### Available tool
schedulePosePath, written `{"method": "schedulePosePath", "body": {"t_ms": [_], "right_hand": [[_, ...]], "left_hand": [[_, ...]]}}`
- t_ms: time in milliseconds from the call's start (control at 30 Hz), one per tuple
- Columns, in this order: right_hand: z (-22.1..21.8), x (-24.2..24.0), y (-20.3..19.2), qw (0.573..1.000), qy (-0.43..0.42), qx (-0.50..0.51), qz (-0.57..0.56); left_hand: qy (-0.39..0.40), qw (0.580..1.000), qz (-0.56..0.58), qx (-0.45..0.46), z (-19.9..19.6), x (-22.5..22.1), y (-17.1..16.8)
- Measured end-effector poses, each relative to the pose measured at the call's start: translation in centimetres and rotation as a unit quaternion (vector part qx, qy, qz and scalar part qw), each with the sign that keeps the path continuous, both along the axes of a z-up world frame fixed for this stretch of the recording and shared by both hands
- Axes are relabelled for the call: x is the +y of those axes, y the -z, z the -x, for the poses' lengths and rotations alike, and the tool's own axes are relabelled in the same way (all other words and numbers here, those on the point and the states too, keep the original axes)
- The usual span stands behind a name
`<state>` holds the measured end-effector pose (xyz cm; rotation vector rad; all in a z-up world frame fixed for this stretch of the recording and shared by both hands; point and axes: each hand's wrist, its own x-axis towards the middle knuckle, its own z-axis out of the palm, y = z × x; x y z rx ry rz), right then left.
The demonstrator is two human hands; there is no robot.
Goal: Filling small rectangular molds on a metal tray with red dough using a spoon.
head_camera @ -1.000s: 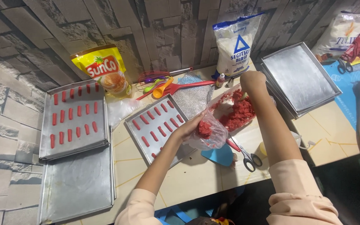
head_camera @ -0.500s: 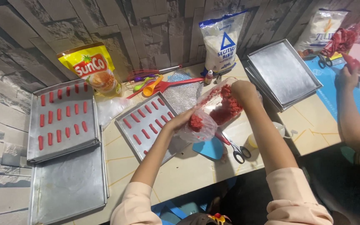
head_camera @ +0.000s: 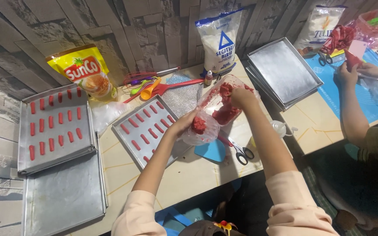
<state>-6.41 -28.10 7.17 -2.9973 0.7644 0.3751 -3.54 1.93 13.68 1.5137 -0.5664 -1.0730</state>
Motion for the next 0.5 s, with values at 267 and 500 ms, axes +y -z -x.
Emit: {"method": "schedulePosePath", "body": {"t_ms": [267, 500], "right_hand": [[-0.6, -3.1, -2.1, 0.918, 0.193, -0.02, -0.347], [0.1, -3.7, 1.6, 0.983, 0.078, 0.056, -0.156]], "left_hand": [[-0.009, 1.0, -0.012, -0.002, 0.0, 0.1, -0.4], [-0.008, 1.0, -0.019, -0.003, 0.4, 0.1, -1.2]]}}
